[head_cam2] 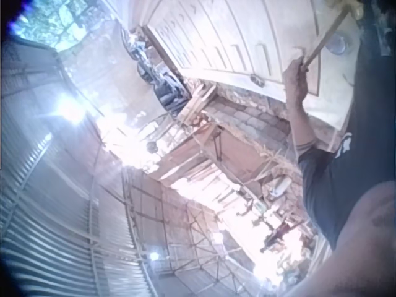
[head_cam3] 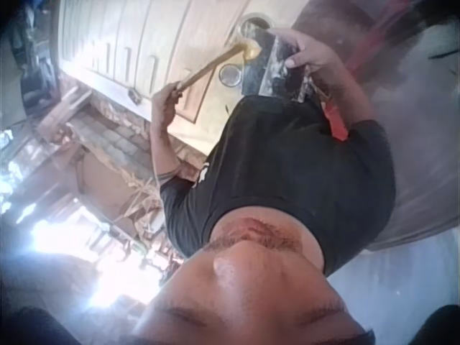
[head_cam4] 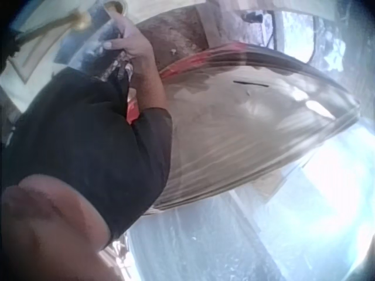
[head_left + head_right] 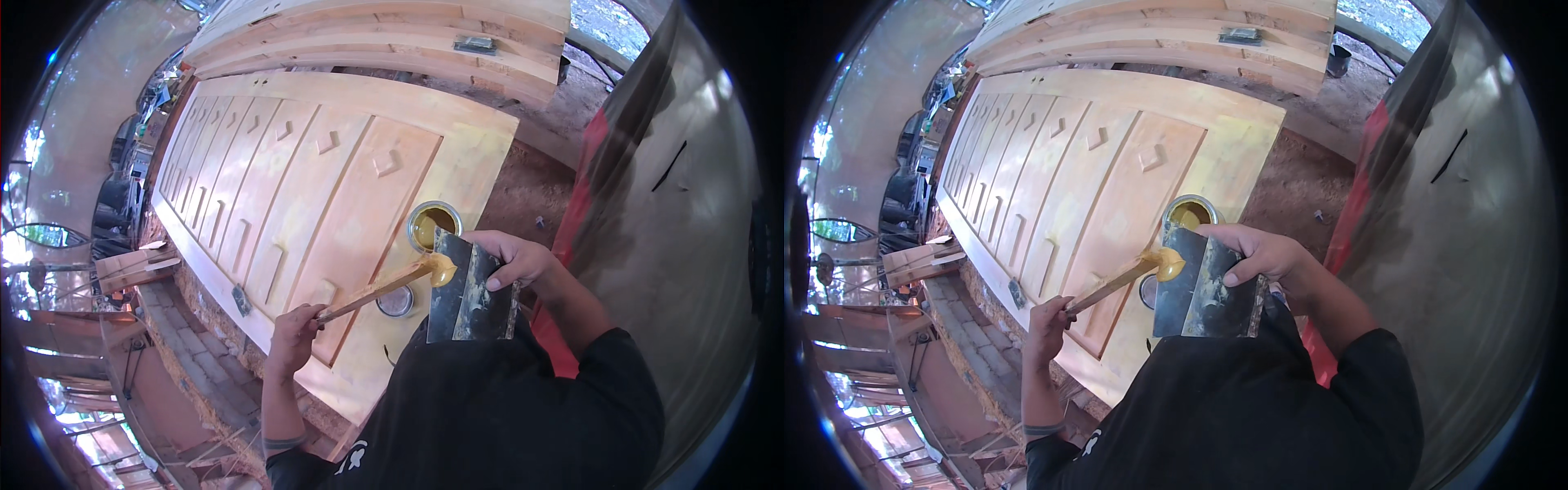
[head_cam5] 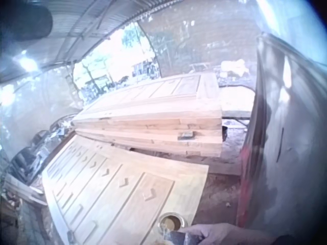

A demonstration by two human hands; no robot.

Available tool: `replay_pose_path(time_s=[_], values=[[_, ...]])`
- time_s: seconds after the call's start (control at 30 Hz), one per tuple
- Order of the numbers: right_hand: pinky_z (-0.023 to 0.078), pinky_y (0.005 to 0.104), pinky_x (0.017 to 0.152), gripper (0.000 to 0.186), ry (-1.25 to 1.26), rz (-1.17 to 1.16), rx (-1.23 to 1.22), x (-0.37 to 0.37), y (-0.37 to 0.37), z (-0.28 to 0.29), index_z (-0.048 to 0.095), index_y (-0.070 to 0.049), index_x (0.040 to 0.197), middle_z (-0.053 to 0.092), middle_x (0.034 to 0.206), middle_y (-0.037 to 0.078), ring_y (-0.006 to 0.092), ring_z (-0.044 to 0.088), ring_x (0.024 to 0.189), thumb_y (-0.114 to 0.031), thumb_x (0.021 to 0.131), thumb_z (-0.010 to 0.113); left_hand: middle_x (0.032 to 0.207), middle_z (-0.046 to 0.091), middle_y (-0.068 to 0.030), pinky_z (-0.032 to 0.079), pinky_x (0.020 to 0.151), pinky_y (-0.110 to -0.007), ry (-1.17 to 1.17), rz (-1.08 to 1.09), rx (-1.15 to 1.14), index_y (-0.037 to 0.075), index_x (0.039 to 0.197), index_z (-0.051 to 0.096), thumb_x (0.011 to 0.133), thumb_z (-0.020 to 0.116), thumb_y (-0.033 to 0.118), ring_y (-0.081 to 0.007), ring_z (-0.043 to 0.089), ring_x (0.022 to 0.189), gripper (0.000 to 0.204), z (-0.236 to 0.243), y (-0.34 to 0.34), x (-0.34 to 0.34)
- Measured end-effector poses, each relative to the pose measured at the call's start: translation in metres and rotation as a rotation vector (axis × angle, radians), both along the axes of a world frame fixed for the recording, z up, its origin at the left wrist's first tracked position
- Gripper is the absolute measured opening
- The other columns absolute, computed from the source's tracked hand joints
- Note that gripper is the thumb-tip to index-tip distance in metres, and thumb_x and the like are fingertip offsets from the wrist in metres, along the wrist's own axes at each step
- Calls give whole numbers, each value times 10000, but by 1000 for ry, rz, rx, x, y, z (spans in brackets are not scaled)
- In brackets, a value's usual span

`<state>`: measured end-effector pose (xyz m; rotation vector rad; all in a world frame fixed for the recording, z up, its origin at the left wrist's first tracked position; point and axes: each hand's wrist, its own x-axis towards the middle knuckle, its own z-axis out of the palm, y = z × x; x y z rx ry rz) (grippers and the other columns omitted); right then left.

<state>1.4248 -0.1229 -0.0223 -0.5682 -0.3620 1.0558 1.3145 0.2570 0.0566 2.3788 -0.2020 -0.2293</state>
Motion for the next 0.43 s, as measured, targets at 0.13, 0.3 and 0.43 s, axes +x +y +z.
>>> replay_pose_path(time_s=[0.13,0.3,0.43], values=[[368,306,1017,854,-40,-57,-22,0,-7,3,319,64,1394,522,1295,122,176,506,1197,-30,643,715,724,584,-111,466,596,-336,48,-33,177,43,1072,646,879,563,77,-221,600,685,213,19,6,4],[398,303,998,792,61,-160,-50,-1,-6,17,377,66,1349,575,1218,115,179,555,1135,-24,639,717,871,597,-116,476,615,-330,-184,59,34,65,1127,626,850,603,53,-223,606,779,279,12,-6,2],[396,308,1008,809,52,-149,-59,-1,-4,5,356,63,1364,561,1241,123,189,552,1148,-31,649,721,1092,575,-97,506,732,-332,-79,122,101,71,1252,552,880,620,121,-243,593,864,381,6,-19,3]])
